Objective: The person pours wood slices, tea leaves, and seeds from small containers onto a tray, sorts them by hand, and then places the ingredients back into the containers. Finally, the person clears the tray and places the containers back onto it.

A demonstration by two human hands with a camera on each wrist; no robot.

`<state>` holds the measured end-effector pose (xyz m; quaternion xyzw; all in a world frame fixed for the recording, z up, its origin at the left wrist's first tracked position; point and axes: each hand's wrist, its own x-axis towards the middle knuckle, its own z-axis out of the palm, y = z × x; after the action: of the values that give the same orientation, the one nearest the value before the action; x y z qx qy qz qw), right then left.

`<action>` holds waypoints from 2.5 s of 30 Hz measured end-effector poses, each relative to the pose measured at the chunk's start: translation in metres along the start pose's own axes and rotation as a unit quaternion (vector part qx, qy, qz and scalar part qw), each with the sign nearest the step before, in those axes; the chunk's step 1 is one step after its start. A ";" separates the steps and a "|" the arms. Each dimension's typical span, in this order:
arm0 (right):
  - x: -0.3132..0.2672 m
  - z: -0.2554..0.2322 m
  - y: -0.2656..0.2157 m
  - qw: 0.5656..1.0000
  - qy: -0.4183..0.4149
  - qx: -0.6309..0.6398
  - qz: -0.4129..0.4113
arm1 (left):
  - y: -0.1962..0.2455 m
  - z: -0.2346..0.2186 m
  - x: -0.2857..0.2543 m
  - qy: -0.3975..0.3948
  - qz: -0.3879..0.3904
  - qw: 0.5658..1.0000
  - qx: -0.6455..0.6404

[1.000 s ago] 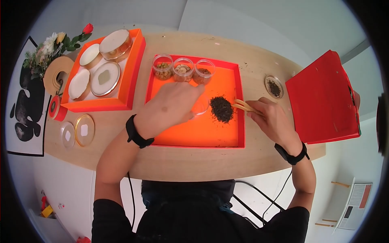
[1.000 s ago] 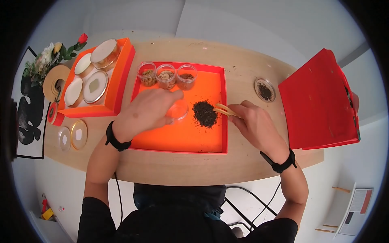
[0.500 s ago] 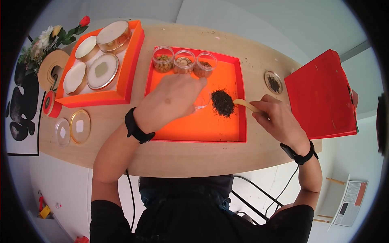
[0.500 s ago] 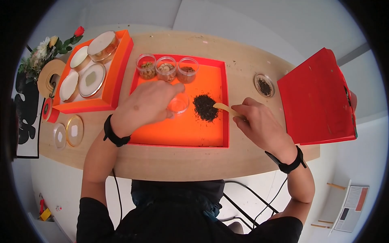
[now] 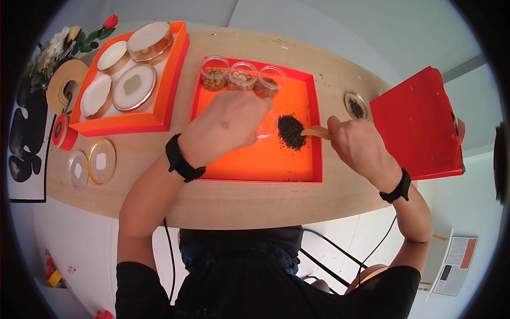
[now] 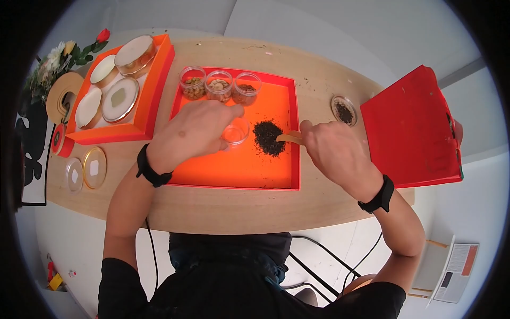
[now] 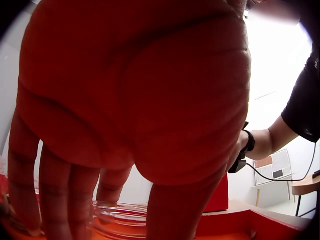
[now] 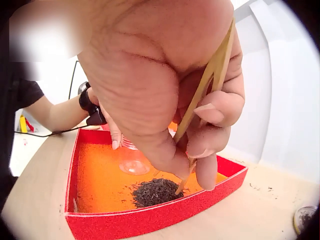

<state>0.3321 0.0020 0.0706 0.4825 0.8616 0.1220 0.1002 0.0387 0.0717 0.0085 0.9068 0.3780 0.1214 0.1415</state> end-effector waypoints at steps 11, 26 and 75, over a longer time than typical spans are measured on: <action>0.012 0.009 -0.007 0.995 0.025 -0.057 -0.073 | 0.003 -0.004 0.011 -0.050 -0.024 0.998 0.007; 0.025 -0.001 -0.025 0.983 0.019 -0.149 -0.102 | 0.005 -0.008 0.011 -0.082 -0.040 0.996 0.008; 0.002 0.021 -0.013 0.997 0.054 -0.043 -0.024 | -0.001 0.008 0.019 -0.024 0.024 0.998 -0.047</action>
<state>0.3269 -0.0006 0.0466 0.4501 0.8708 0.1819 0.0771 0.0540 0.0844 0.0030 0.9109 0.3461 0.1203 0.1896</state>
